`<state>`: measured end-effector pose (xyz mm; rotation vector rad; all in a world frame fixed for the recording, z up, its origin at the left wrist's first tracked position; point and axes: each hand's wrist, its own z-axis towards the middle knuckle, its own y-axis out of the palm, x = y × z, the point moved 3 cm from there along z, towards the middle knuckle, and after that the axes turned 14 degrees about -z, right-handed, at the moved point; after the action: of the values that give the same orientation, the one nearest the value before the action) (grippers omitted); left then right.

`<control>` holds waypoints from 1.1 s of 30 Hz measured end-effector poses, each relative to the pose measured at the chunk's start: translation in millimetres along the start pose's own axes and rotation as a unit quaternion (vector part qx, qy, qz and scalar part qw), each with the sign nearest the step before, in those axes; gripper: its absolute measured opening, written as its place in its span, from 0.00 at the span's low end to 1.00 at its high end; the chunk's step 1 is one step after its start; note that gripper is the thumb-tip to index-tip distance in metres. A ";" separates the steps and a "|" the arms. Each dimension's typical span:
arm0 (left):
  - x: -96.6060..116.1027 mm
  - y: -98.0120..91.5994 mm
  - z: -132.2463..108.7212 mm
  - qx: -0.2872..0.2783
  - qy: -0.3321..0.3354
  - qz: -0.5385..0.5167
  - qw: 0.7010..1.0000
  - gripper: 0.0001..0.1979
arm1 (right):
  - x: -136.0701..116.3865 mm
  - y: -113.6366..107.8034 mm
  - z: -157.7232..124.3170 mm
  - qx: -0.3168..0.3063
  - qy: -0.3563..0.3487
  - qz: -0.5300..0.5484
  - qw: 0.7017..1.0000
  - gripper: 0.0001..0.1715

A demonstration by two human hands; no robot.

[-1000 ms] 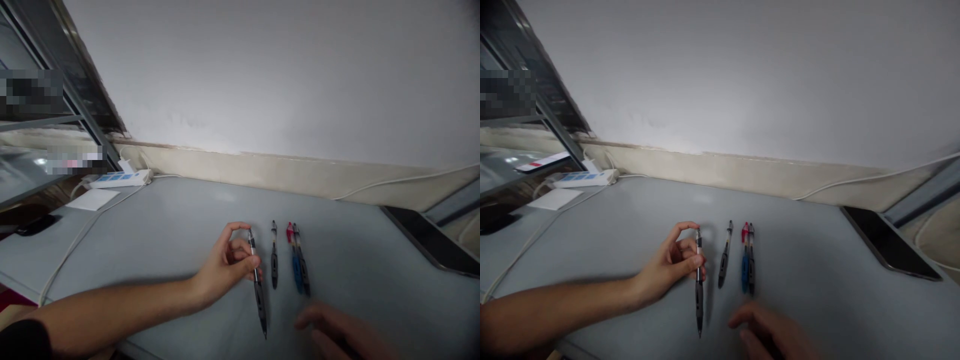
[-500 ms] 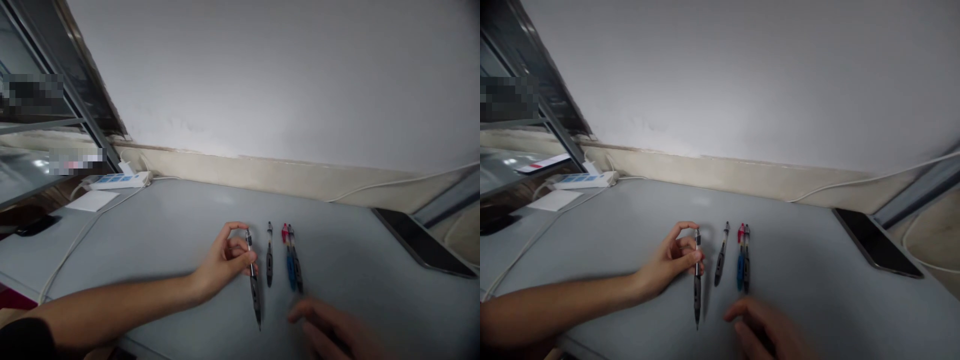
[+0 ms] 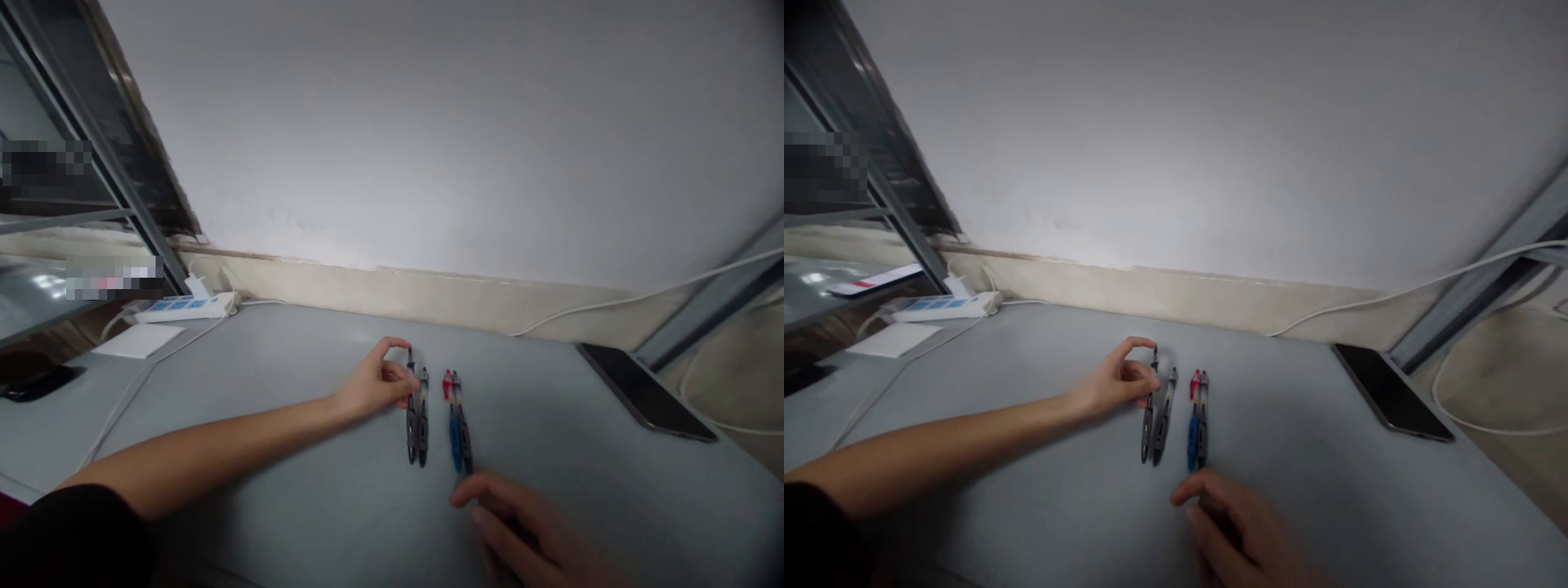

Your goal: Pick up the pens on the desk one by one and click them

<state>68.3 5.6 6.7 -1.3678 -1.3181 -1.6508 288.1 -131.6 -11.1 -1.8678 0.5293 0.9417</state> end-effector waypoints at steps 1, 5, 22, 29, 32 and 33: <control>-2.0 0.0 3.6 0.003 -0.002 0.015 1.000 0.30 | -0.7 -1.2 0.4 -0.001 0.004 -0.003 1.000 0.20; -10.6 1.2 14.0 0.016 0.000 0.082 0.996 0.24 | -4.7 -7.1 3.0 0.027 -0.027 -0.032 0.999 0.19; -5.6 2.4 -47.1 -0.085 0.071 0.232 0.966 0.24 | -15.1 -22.7 16.7 0.234 -0.347 -0.433 0.799 0.22; -7.2 12.5 -56.2 -0.228 0.203 0.367 0.879 0.24 | -10.8 -10.3 26.0 0.257 -0.395 -0.545 0.694 0.24; -9.9 17.1 -52.9 -0.233 0.222 0.393 0.862 0.18 | -14.4 -9.6 25.2 0.270 -0.411 -0.556 0.670 0.24; -10.2 18.4 -52.4 -0.230 0.226 0.397 0.859 0.18 | -15.6 -9.8 24.8 0.274 -0.417 -0.556 0.665 0.24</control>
<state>69.8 -50.8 4.3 -1.3792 -0.0228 -1.5575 275.9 -105.5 0.3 -0.7176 -0.7906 0.5350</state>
